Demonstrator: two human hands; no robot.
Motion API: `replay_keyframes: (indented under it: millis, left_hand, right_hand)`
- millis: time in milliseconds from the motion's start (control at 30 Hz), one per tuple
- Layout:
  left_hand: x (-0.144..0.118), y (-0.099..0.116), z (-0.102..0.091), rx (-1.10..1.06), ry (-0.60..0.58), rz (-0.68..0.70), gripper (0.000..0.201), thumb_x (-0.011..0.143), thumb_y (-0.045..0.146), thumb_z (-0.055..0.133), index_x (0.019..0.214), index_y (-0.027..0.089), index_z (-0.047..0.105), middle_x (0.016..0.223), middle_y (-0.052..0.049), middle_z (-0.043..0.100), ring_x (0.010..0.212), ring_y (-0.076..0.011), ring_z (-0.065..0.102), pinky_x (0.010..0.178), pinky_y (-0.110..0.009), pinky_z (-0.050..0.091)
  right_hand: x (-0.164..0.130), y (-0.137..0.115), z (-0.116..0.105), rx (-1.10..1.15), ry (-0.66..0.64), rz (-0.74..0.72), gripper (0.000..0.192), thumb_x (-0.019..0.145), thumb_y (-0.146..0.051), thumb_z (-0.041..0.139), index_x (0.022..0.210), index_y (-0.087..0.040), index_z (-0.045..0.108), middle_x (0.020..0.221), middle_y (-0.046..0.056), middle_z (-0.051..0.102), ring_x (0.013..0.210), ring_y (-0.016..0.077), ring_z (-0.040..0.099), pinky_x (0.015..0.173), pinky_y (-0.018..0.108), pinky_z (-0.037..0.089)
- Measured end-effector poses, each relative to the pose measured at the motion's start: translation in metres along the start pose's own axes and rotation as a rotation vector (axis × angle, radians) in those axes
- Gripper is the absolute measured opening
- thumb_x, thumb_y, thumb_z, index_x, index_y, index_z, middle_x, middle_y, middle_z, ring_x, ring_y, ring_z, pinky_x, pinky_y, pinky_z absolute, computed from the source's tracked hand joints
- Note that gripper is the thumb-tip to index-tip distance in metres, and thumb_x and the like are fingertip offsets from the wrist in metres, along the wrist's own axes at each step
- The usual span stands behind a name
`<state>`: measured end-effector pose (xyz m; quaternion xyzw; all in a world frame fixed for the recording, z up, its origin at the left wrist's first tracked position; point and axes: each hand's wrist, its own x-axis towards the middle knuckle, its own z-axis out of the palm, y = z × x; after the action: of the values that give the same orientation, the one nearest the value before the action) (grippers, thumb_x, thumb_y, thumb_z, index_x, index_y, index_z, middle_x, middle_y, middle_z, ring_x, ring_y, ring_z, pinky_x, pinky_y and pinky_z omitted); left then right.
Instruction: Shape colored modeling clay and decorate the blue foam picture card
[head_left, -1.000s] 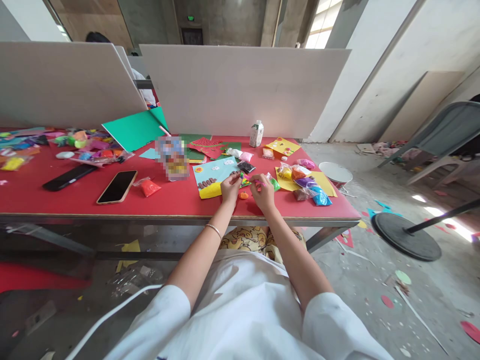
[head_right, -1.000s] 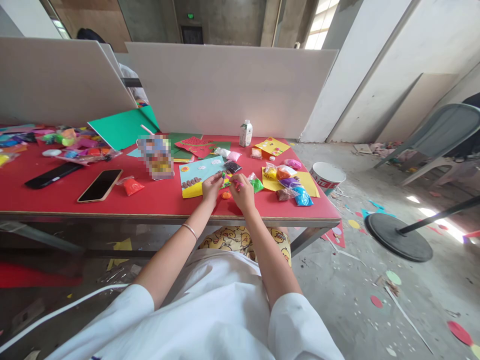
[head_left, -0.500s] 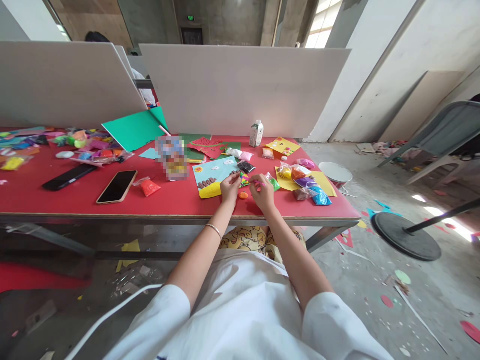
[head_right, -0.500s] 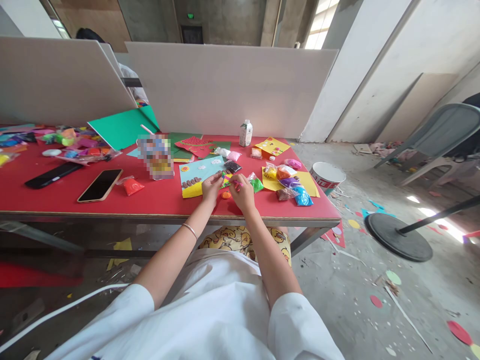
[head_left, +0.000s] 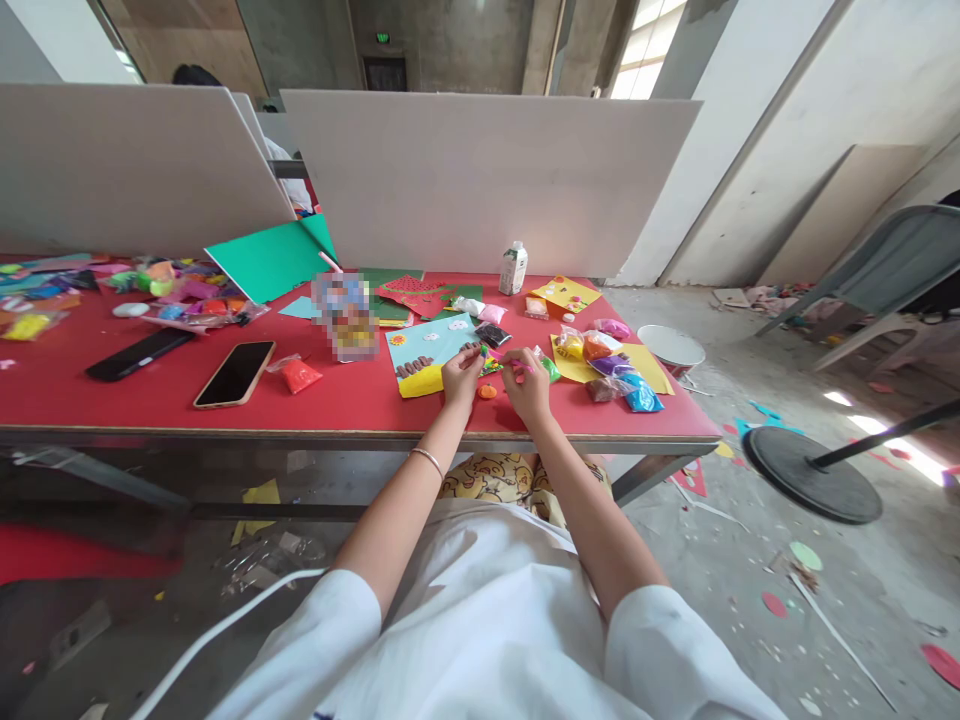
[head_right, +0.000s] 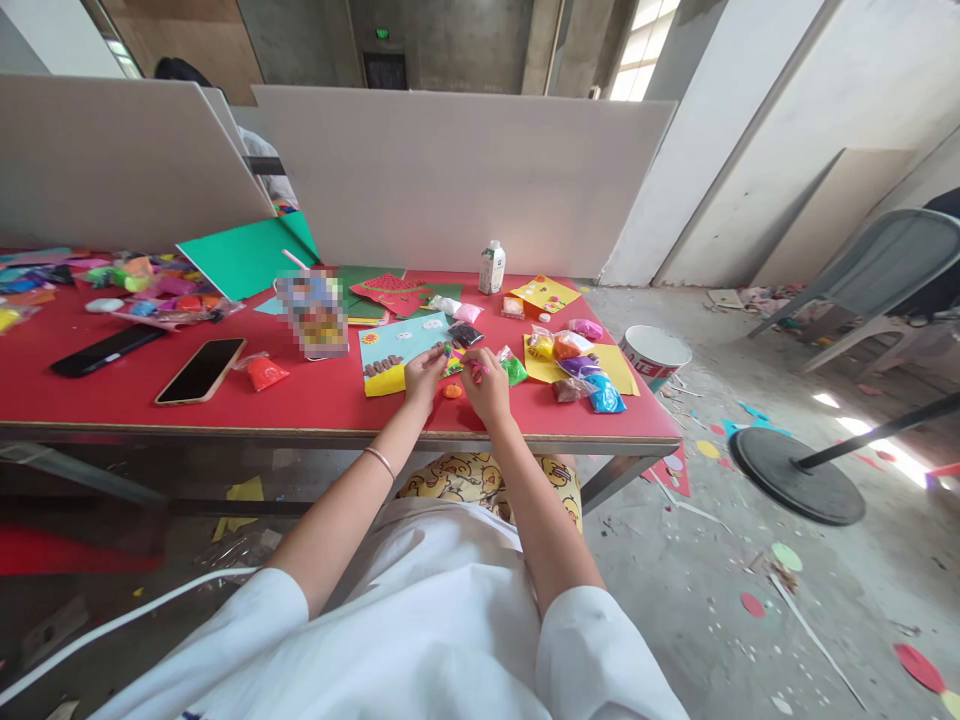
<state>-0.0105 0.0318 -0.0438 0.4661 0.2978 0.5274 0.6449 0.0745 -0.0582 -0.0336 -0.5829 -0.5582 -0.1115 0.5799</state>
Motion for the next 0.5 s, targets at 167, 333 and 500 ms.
replay_keyframes:
  millis: [167,333,500]
  left_hand:
    - [-0.0028,0.0030,0.0017,-0.010,0.011,0.002,0.017,0.062,0.017,0.069,0.078,0.015,0.070,0.077,-0.005,0.071,0.069,-0.0145,0.063,0.075,-0.029,0.049]
    - [-0.0037,0.0037,0.0012,0.005,0.002,0.007,0.016,0.063,0.017,0.068,0.078,0.015,0.070,0.077,-0.005,0.071,0.070,-0.0146,0.063,0.074,-0.029,0.049]
    - [-0.0029,0.0030,0.0007,0.016,-0.002,0.008,0.015,0.064,0.018,0.069,0.079,0.015,0.071,0.078,-0.005,0.071,0.072,-0.0153,0.064,0.076,-0.030,0.050]
  right_hand:
    - [0.0004,-0.0012,0.0001,-0.008,-0.012,0.009,0.014,0.078,-0.013,0.047,0.082,-0.023,0.055,0.082,0.002,0.063,0.064,0.0159,0.056,0.059,0.028,0.047]
    - [0.0007,-0.0020,0.0002,-0.007,-0.016,0.016,0.013,0.079,-0.014,0.047,0.083,-0.023,0.055,0.082,0.002,0.063,0.067,0.0167,0.057,0.059,0.028,0.048]
    - [0.0008,-0.0019,0.0002,0.003,-0.025,0.022,0.013,0.078,-0.014,0.047,0.083,-0.023,0.056,0.083,0.003,0.063,0.066,0.0167,0.056,0.059,0.029,0.047]
